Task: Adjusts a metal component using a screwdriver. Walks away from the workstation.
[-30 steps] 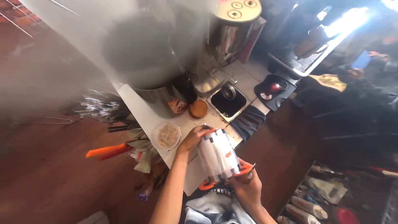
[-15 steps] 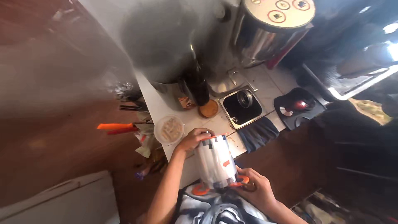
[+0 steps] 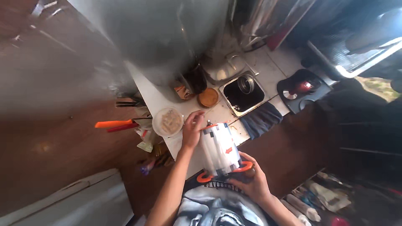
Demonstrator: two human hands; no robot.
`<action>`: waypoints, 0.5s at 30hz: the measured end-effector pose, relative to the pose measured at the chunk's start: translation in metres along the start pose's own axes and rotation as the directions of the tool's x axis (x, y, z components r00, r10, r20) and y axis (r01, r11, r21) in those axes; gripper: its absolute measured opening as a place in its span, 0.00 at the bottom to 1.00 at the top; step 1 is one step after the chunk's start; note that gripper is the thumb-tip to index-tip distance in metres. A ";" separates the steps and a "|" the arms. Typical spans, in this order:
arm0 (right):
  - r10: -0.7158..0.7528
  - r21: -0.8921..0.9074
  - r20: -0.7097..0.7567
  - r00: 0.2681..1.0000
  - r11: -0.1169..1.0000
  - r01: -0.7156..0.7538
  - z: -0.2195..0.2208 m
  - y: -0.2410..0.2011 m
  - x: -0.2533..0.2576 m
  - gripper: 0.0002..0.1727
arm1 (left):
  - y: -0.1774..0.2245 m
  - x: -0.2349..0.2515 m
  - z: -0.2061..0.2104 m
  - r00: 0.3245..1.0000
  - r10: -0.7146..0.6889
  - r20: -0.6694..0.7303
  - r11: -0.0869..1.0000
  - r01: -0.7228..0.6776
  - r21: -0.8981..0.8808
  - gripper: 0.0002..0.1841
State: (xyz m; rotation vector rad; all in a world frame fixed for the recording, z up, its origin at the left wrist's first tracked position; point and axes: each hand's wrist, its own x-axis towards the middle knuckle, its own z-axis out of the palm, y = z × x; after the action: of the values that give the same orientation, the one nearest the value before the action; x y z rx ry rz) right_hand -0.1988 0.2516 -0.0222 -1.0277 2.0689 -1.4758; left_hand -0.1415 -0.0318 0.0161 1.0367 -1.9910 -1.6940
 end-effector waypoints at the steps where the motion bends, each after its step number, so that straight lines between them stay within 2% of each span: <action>1: -0.011 -0.003 -0.008 1.000 1.000 0.011 0.000 0.001 0.000 0.54 | 0.002 -0.010 0.004 0.994 0.058 -0.091 0.997 -0.052 0.058 0.24; 3: -0.062 -0.001 -0.022 0.998 0.998 0.062 -0.001 0.005 0.000 0.50 | 0.002 -0.039 0.010 0.969 0.202 -0.142 0.973 -0.182 0.145 0.32; 6: -0.145 0.022 -0.037 0.989 0.989 0.146 -0.007 0.011 0.004 0.43 | -0.003 -0.094 0.013 0.907 0.408 -0.101 0.888 -0.369 0.274 0.53; 9: -0.208 0.018 -0.009 0.978 0.978 0.208 -0.019 0.011 0.013 0.41 | -0.003 -0.129 0.005 0.878 0.478 -0.031 0.804 -0.423 0.418 0.67; 12: -0.218 0.023 0.056 0.974 0.976 0.217 -0.025 0.010 0.020 0.44 | -0.014 -0.150 0.012 0.891 0.452 0.047 0.748 -0.407 0.524 0.63; 15: -0.192 0.041 0.066 0.979 0.981 0.190 -0.023 0.015 0.018 0.47 | -0.044 -0.157 0.027 0.863 0.504 -0.026 0.745 -0.419 0.519 0.52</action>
State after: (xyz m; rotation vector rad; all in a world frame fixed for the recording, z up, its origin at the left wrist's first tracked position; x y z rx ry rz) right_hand -0.2311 0.2552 -0.0257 -1.2761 1.9346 -1.5377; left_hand -0.0387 0.0963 -0.0002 0.6930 -2.3761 -0.8187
